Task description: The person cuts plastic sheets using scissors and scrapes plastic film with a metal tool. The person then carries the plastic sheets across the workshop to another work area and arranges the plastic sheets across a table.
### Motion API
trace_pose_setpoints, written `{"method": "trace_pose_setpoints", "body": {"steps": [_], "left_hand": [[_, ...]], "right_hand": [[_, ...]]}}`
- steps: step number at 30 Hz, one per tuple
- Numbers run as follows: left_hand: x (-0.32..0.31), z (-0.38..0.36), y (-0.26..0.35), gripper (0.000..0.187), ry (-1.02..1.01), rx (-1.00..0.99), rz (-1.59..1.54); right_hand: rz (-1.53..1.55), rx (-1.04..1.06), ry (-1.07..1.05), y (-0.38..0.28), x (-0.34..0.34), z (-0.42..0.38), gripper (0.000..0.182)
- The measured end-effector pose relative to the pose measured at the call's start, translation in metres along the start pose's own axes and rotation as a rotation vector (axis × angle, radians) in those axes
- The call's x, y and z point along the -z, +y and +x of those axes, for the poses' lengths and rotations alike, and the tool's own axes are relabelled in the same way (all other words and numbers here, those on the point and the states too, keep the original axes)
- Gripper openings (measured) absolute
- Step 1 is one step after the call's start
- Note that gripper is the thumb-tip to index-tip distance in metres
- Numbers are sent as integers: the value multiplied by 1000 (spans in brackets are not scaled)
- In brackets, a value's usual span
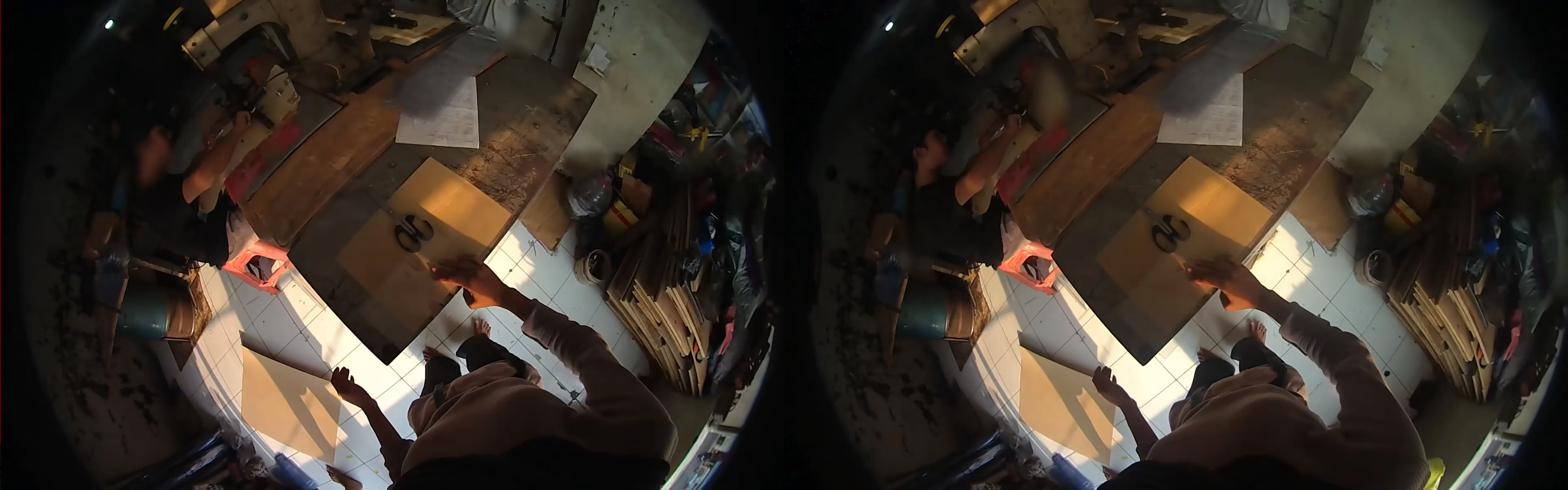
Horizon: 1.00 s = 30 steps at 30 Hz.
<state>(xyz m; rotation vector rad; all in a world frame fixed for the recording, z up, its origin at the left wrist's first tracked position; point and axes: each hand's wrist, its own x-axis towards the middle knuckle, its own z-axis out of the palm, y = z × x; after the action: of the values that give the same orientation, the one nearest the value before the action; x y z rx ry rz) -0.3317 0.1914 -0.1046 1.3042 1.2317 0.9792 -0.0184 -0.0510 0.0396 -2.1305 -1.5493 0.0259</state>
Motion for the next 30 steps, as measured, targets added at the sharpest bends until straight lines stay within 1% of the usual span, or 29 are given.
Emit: {"method": "trace_pose_setpoints", "body": {"steps": [2, 3, 4, 6, 7, 8, 10, 11, 12, 13, 14, 15, 16, 17, 18, 20, 21, 22, 24, 25, 26, 27, 28, 30], "left_hand": [[-32, 15, 38, 26, 67, -167, 54], [-40, 28, 39, 23, 42, -431, 239], [-56, 24, 57, 23, 41, -442, 271], [-95, 12, 112, 22, 50, -471, 331], [-104, 11, 116, 22, 1, -515, 387], [-115, 7, 123, 21, -64, -507, 415], [-128, 4, 113, 21, -128, -527, 553], [-136, -6, 122, 22, -103, -518, 532], [-147, -25, 140, 26, -46, -461, 586], [-152, -32, 143, 30, -7, -424, 629], [-156, -43, 148, 32, 3, -430, 671], [-153, -43, 131, 30, 58, -591, 751], [-155, -52, 130, 33, 126, -373, 809], [-156, -59, 117, 37, 244, -278, 979], [-165, -66, 110, 41, 358, -163, 1148], [-198, -108, 143, 36, 494, -573, 1500], [-207, -123, 155, 33, 554, -782, 1698], [-219, -124, 157, 36, 572, -791, 1660], [-212, -116, 132, 42, 548, -810, 1590], [-215, -127, 134, 49, 399, -499, 1665], [-208, -113, 97, 48, 516, -112, 1591], [-196, -101, 65, 44, 536, -255, 1552], [-185, -101, 52, 40, 546, -401, 1517], [-224, -122, 134, 48, 502, -102, 1408]], "right_hand": [[20, -18, 13, 1, -2, -2, 74], [47, -6, 2, 9, -12, -4, 73], [10, -8, -56, 8, -9, -7, 73], [-64, -2, -171, 3, 10, -7, 74], [-9, -34, -218, 0, 23, -7, 73], [85, -65, -189, 2, 30, -10, 72], [145, -156, -57, 18, 50, -21, 64], [130, -252, 10, 39, 60, -27, 59], [115, -344, 79, 64, 72, -35, 54], [66, -403, 180, 95, 87, -46, 48], [37, -490, 225, 127, 103, -57, 46], [26, -578, 294, 161, 119, -67, 44], [-8, -664, 361, 196, 133, -74, 44], [0, -684, 446, 236, 141, -85, 47], [-15, -738, 457, 260, 158, -87, 49], [-143, -788, 421, 311, 176, -90, 47], [-110, -761, 462, 332, 178, -90, 47], [-73, -712, 480, 362, 185, -78, 47], [-119, -692, 542, 383, 179, -61, 47], [-130, -677, 567, 387, 172, -52, 48], [-215, -685, 512, 385, 169, -42, 47], [-299, -688, 471, 379, 169, -32, 47], [-386, -696, 429, 373, 169, -25, 48], [-387, -655, 469, 365, 166, -21, 44]]}}
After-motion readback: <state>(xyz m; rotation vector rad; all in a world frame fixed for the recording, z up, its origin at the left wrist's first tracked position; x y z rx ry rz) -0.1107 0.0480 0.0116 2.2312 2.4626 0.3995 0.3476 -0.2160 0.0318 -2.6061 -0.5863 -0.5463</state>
